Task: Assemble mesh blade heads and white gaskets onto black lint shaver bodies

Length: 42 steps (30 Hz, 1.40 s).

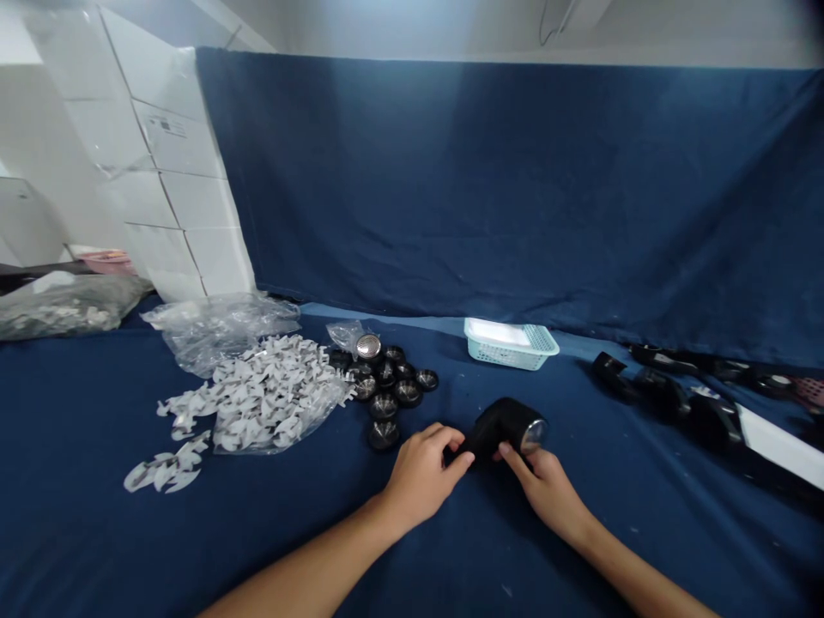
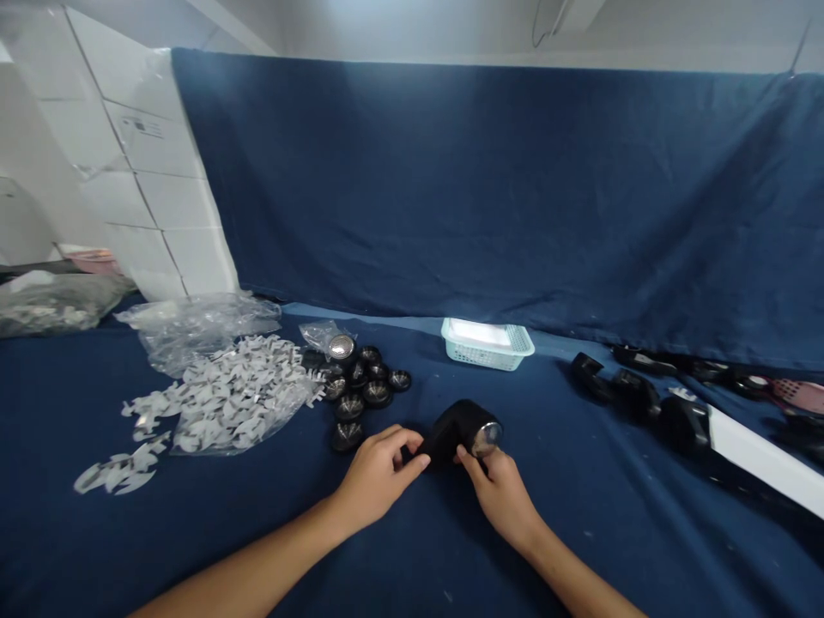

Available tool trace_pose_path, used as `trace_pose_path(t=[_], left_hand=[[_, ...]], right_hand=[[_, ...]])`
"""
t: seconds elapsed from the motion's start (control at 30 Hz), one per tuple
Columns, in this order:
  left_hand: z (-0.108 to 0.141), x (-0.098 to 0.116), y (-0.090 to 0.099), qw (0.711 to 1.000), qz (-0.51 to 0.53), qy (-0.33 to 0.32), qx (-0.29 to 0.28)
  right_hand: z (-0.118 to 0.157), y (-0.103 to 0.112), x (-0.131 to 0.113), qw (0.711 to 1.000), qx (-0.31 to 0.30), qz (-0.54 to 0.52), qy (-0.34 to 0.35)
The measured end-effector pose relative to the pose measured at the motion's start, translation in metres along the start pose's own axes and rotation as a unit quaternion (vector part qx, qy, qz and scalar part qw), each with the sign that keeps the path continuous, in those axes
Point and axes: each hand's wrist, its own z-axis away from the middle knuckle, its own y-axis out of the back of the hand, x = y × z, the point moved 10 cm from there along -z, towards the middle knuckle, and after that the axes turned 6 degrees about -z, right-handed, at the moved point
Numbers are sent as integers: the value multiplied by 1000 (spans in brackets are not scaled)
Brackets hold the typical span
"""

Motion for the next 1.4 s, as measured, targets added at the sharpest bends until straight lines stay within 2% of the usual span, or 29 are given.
trace_pose_path(t=[0.1, 0.27, 0.5, 0.7, 0.8, 0.9, 1.0, 1.17, 1.3, 1.4], left_hand=[[1, 1, -2, 1000, -14, -6, -8], [4, 7, -7, 999, -31, -28, -28], [2, 3, -5, 999, -11, -16, -26], [2, 9, 1, 998, 46, -32, -22], [6, 16, -6, 993, 82, -52, -67], [10, 25, -13, 990, 62, -78, -100], [10, 28, -10, 992, 57, -79, -81], [6, 21, -1, 996, 58, -52, -41], [6, 20, 11, 997, 45, -65, 17], [7, 19, 10, 997, 19, -69, 25]], right_hand=[[2, 2, 3, 1000, 5, -16, 12], [5, -1, -5, 997, -24, -56, 40], [5, -7, -20, 995, -34, -87, 26], [6, -4, -11, 995, -8, -102, 13], [9, -6, -9, 994, -18, -108, 11], [12, -8, -11, 993, -35, -114, 20], [11, -7, -12, 991, -34, -132, 18], [6, -1, -15, 977, -8, -211, -18], [5, -1, -2, 943, 19, -318, -92], [6, -3, 17, 908, 30, -387, -155]])
